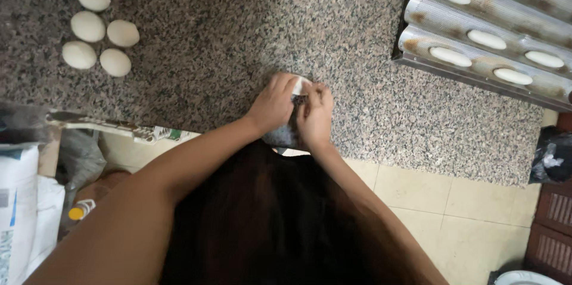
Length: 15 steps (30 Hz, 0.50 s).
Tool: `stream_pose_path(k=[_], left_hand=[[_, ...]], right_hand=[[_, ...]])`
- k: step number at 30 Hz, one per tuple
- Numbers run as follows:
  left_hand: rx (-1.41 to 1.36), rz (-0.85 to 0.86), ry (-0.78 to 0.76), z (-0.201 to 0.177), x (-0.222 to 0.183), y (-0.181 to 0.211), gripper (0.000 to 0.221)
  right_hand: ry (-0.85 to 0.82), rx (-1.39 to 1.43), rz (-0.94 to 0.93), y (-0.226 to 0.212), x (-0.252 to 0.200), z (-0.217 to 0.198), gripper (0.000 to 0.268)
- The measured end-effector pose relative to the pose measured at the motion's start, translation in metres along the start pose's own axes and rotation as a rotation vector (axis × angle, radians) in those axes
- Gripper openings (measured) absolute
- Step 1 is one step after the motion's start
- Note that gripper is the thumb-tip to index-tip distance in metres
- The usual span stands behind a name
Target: The person rolls dough balls into long baguette shapes by hand on a counter and places them onto a metal baking tray.
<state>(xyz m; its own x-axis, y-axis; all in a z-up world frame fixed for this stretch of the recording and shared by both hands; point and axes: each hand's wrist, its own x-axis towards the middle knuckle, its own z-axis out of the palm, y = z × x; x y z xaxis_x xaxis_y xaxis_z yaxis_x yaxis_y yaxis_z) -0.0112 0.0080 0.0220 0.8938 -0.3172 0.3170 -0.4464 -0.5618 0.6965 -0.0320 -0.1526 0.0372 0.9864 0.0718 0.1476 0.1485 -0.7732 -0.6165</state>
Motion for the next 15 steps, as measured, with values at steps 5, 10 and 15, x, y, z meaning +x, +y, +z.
stream_pose_path(k=[5, 10, 15], left_hand=[[0.209, 0.207, 0.003, 0.013, -0.017, -0.005, 0.053], [0.095, 0.148, -0.083, 0.012, -0.034, -0.003, 0.05], [0.01, -0.307, -0.303, -0.009, -0.02, 0.02, 0.024]], right_hand=[[0.002, -0.047, -0.128, -0.001, -0.026, 0.024, 0.06], [-0.08, -0.163, -0.212, 0.007, -0.038, 0.031, 0.061], [-0.111, -0.027, -0.15, -0.001, -0.023, -0.004, 0.027]])
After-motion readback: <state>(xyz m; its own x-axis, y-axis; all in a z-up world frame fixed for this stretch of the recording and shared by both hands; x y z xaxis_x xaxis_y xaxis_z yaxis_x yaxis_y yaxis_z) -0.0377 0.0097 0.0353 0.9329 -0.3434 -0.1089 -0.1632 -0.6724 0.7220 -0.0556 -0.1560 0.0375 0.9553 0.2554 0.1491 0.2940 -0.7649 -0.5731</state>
